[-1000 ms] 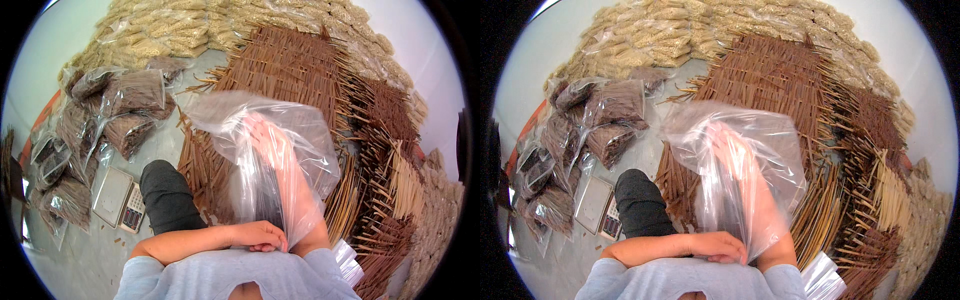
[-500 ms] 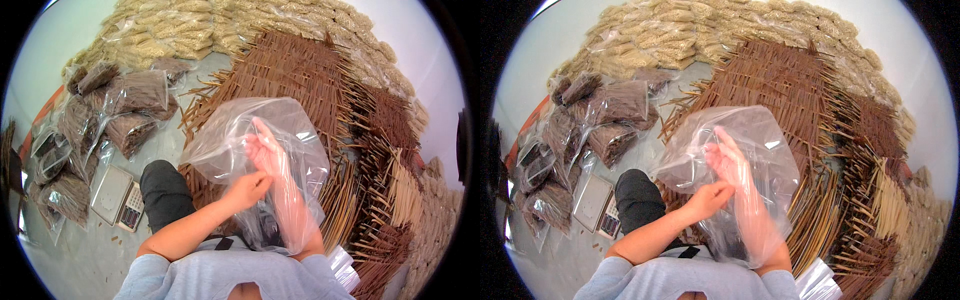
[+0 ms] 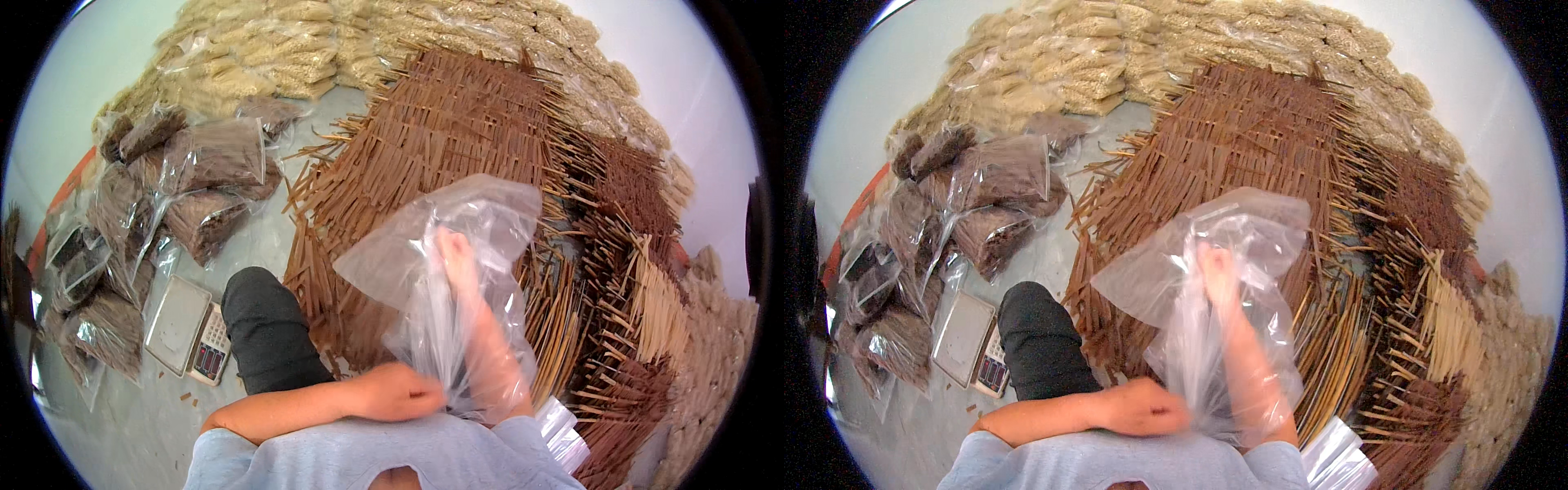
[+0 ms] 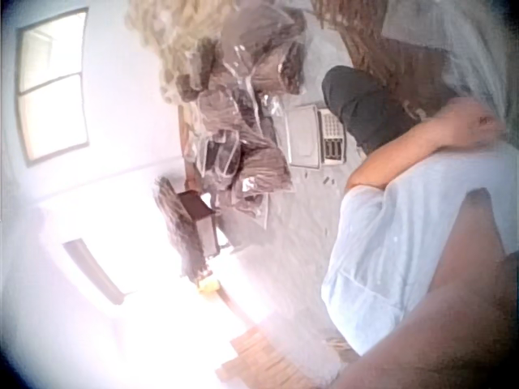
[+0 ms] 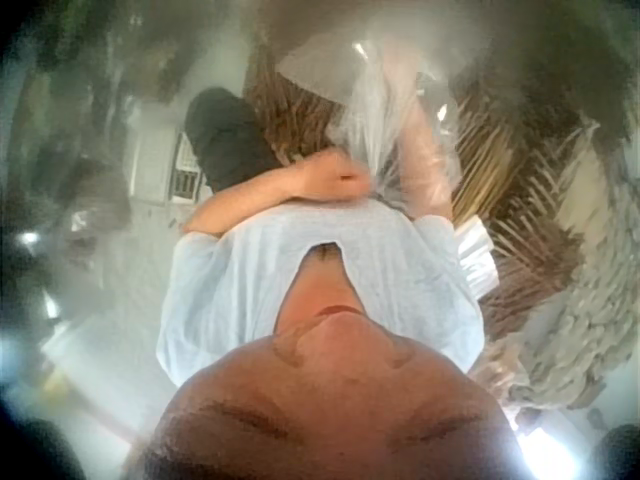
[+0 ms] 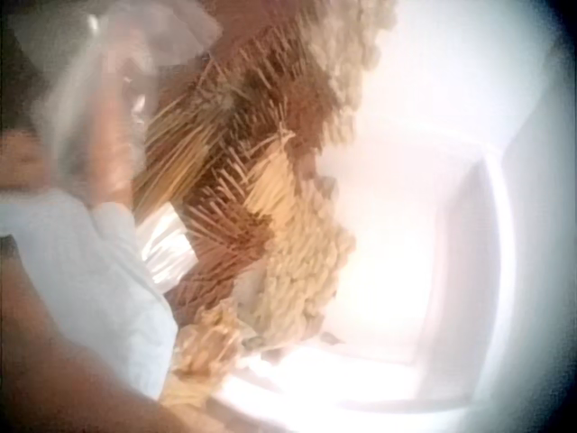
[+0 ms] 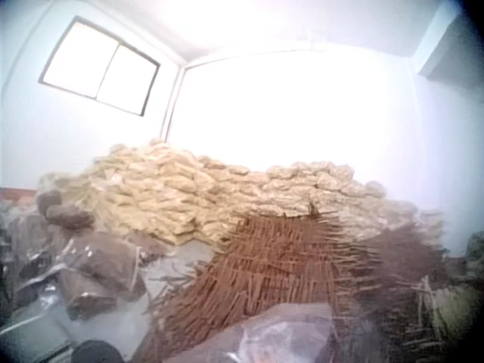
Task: The person gathers bundles of thin wooden sticks from a large pile on the floor, aligns them, and places them into clear plastic bags. The person repeats this process, filling multiple bags and setting them aside.
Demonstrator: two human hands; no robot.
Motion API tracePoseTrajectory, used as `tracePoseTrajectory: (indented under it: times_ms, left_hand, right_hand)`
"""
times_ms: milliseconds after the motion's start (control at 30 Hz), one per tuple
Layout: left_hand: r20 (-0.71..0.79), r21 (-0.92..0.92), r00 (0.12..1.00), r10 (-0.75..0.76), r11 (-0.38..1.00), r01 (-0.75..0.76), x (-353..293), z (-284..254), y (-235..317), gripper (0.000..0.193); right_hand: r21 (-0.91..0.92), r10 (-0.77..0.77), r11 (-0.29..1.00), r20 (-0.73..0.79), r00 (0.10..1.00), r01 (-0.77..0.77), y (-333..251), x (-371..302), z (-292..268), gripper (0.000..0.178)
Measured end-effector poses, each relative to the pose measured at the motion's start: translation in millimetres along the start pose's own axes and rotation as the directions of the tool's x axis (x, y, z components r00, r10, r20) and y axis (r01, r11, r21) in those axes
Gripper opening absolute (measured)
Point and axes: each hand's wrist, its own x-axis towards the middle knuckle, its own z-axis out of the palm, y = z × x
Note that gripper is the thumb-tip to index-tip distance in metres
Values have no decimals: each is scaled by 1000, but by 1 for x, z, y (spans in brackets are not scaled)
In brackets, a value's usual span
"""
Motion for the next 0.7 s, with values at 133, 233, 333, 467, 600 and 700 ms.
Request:
tracePoseTrajectory:
  times_ms: [133,233,333,467,600,700]
  left_hand:
    - [-12,157,980,-199,967,198,11,3,-30,27]
    - [177,126,964,-197,976,176,7,28,-55,31]
    - [333,-274,898,-287,882,384,-3,-3,-47,27]
    - [-232,-466,817,-528,797,383,-35,-94,-107,24]
    - [-689,-669,484,-540,731,-136,2,-127,-123,35]
    - [-606,-581,742,-287,797,-167,48,-101,-71,38]
  right_hand:
    - [-66,100,995,452,886,-79,-87,-39,19,38]
    - [830,-76,503,323,943,-244,-134,-32,24,56]
    - [920,-241,127,391,888,-370,-156,-24,-2,79]
    - [877,-278,12,465,841,-481,-166,-40,-15,85]
    - [787,-395,3,568,722,-617,-159,-60,20,86]
    - [764,-269,-60,607,748,-642,-157,-71,33,83]
